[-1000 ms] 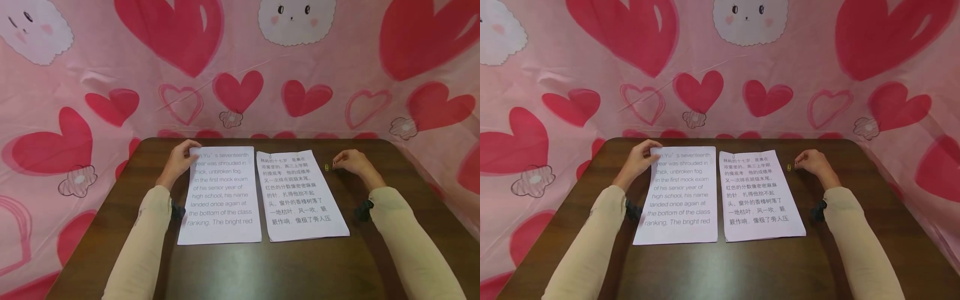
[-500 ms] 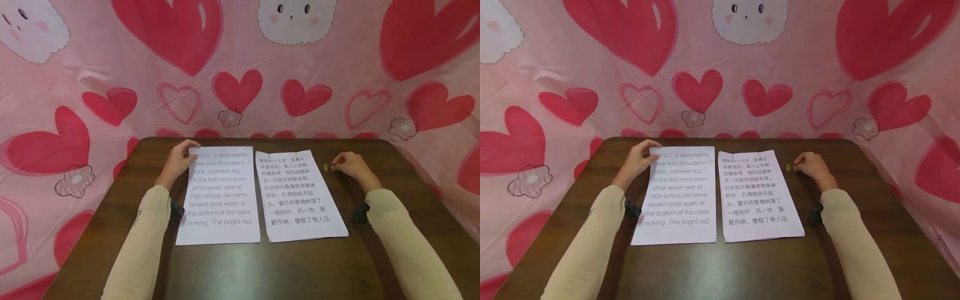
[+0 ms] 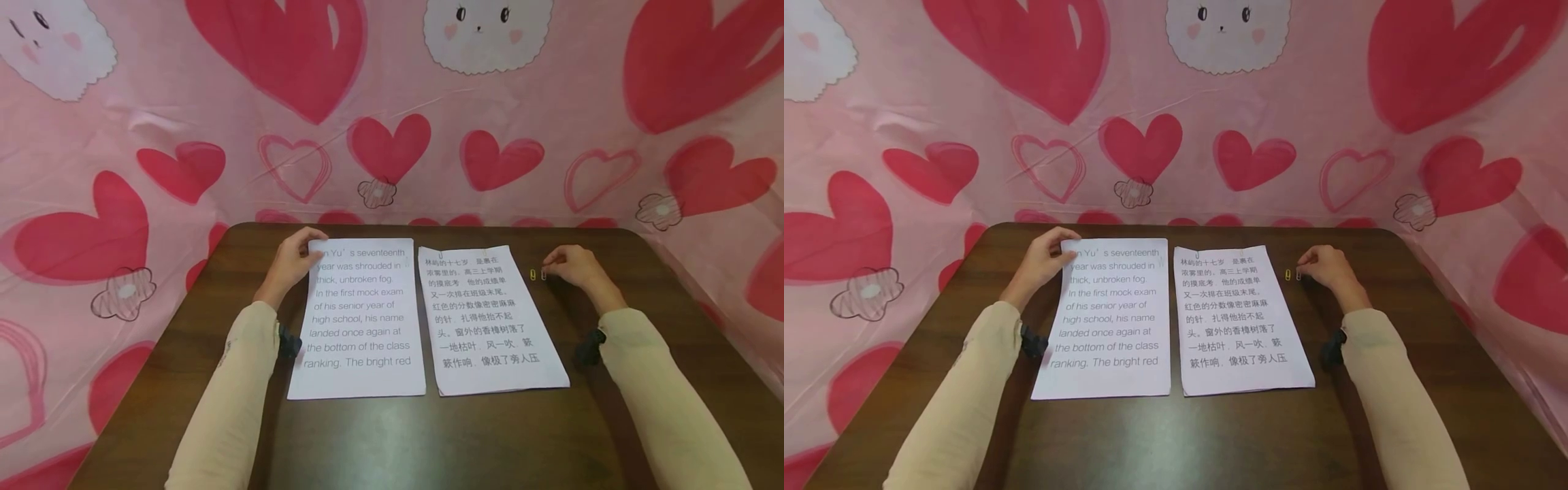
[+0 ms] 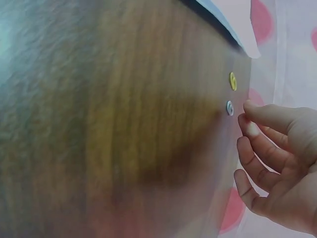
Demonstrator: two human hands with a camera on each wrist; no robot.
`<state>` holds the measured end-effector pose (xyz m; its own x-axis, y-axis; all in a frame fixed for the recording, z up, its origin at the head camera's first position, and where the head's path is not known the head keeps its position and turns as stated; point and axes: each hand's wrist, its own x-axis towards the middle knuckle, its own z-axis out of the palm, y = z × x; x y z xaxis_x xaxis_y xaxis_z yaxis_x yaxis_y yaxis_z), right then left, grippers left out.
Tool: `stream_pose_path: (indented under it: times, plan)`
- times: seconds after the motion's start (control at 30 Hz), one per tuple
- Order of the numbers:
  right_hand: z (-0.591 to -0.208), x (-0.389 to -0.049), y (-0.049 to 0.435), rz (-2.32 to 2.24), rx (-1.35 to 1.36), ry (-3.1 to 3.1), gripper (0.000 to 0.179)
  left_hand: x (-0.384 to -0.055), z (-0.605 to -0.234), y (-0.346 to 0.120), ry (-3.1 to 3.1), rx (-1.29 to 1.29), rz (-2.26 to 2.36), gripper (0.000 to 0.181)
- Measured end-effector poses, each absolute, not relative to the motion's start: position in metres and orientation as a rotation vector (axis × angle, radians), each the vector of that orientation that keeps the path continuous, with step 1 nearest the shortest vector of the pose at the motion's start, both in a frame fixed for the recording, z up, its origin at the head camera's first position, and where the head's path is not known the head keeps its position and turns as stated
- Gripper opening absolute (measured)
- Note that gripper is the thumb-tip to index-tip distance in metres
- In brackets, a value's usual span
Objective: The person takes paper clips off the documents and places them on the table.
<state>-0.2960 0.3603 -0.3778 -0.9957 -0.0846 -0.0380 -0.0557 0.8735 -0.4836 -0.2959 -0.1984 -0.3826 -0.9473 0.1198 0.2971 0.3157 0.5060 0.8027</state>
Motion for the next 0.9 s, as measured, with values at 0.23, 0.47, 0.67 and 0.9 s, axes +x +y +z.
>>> stream_pose_path:
  times: [0.23,0.47,0.67,0.9]
  plan:
    - [-0.371,-0.296,0.351,-0.780,-0.106,3.000,0.030,-0.295,-0.383,-0.198,-2.556,-0.350,-1.416,0.028]
    - [-0.370,-0.296,0.342,-0.781,-0.118,3.031,0.030,-0.294,-0.382,-0.198,-2.581,-0.322,-1.404,0.028]
    - [-0.367,-0.296,0.333,-0.819,-0.124,3.040,0.030,-0.294,-0.382,-0.198,-2.600,-0.302,-1.363,0.028]
    - [-0.362,-0.299,0.322,-0.858,-0.179,3.073,0.030,-0.295,-0.383,-0.198,-2.609,-0.290,-1.357,0.029]
